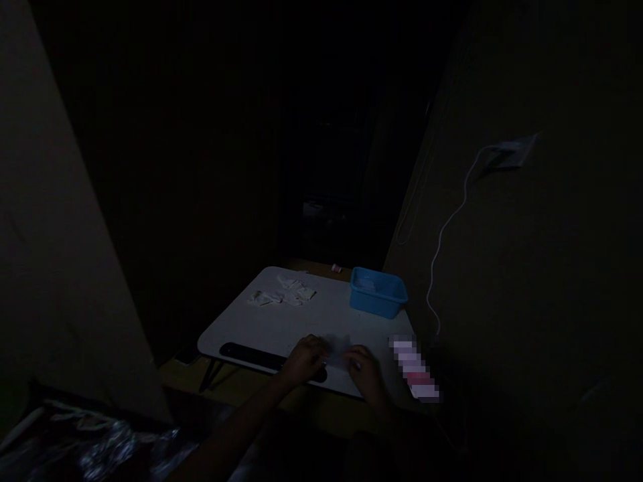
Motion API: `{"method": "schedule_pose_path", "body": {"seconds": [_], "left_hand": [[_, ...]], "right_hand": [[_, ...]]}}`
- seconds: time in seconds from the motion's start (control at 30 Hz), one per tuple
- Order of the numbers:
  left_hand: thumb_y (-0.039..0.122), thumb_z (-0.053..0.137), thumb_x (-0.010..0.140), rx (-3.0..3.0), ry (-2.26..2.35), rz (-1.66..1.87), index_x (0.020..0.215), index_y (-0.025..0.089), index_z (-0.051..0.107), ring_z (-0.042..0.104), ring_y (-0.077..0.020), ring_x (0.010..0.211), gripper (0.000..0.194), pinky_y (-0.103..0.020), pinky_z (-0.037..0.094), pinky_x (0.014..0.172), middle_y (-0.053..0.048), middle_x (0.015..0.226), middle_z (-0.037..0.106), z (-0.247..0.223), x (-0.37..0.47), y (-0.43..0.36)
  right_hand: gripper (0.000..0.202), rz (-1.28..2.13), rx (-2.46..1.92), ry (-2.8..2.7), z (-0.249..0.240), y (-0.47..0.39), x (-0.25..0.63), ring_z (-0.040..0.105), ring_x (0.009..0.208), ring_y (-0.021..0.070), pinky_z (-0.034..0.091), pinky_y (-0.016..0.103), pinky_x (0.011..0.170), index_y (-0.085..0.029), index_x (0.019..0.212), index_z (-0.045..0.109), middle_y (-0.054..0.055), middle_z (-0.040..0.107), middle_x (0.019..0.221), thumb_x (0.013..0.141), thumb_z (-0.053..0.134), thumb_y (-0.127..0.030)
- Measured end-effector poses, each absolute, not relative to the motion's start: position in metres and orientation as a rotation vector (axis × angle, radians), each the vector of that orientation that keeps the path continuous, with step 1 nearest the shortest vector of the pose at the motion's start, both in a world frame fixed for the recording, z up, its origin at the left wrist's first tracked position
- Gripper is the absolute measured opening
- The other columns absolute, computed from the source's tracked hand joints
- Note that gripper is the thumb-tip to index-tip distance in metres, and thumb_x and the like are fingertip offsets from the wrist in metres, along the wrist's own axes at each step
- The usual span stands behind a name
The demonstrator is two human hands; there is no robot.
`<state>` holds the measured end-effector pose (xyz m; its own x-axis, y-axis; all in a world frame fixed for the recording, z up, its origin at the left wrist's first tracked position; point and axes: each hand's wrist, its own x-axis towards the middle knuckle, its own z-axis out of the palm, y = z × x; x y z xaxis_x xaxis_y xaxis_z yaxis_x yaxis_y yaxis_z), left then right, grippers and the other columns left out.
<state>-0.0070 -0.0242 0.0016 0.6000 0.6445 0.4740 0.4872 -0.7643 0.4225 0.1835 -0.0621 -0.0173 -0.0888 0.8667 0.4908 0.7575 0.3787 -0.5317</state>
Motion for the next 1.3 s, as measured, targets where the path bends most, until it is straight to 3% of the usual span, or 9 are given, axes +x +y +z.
{"method": "schedule_pose_path", "body": {"seconds": [0.23,0.43,0.6,0.77,0.97,1.3], "left_hand": [[0.009,0.053,0.067,2.521,0.916,0.854,0.094,0.018,0.060,0.051,-0.0181,0.092,0.029,-0.030,0.038,0.081,-0.005,0.095,0.062,-0.003,-0.010,-0.026],[0.008,0.050,0.068,2.591,0.839,0.828,0.078,0.019,0.063,0.052,-0.0166,0.088,0.019,-0.030,0.037,0.081,-0.002,0.086,0.063,-0.008,-0.009,-0.022],[0.006,0.048,0.066,2.560,0.893,0.828,0.080,0.019,0.063,0.052,-0.0164,0.088,0.024,-0.030,0.038,0.080,-0.002,0.085,0.063,-0.010,-0.010,-0.022],[0.006,0.048,0.065,2.551,0.854,0.865,0.079,0.019,0.063,0.053,-0.0160,0.086,0.025,-0.029,0.039,0.079,-0.002,0.084,0.064,-0.011,-0.009,-0.022],[0.005,0.048,0.063,2.546,0.883,0.847,0.079,0.019,0.063,0.054,-0.0164,0.086,0.026,-0.029,0.039,0.080,-0.002,0.085,0.064,-0.010,-0.009,-0.022],[0.007,0.049,0.065,2.528,0.935,0.874,0.079,0.018,0.062,0.053,-0.0169,0.085,0.022,-0.029,0.040,0.078,-0.003,0.085,0.063,-0.008,-0.010,-0.026]], "right_hand": [[0.030,0.294,-1.391,-1.877,-0.020,-0.062,0.185,0.058,0.082,0.0158,0.046,0.029,0.076,-0.022,0.076,0.065,0.003,0.066,0.084,0.064,0.043,-0.006],[0.026,0.241,-1.325,-1.847,-0.021,-0.059,0.184,0.058,0.084,0.0163,0.046,0.028,0.076,-0.021,0.075,0.064,0.005,0.065,0.087,0.065,0.045,-0.008],[0.021,0.186,-1.383,-1.914,-0.025,-0.057,0.185,0.058,0.077,0.0160,0.047,0.027,0.071,-0.022,0.070,0.064,0.003,0.065,0.077,0.069,0.045,-0.013],[0.026,0.140,-1.423,-1.910,-0.025,-0.058,0.183,0.058,0.081,0.0167,0.046,0.028,0.073,-0.022,0.084,0.064,0.004,0.065,0.085,0.068,0.047,-0.011],[0.025,0.169,-1.475,-1.924,-0.017,-0.062,0.181,0.058,0.081,0.0171,0.046,0.028,0.073,-0.022,0.084,0.065,0.004,0.065,0.083,0.073,0.044,-0.014],[0.031,0.198,-1.489,-1.856,-0.022,-0.061,0.183,0.059,0.079,0.0165,0.047,0.027,0.072,-0.021,0.089,0.064,0.005,0.065,0.086,0.067,0.045,-0.012]]}}
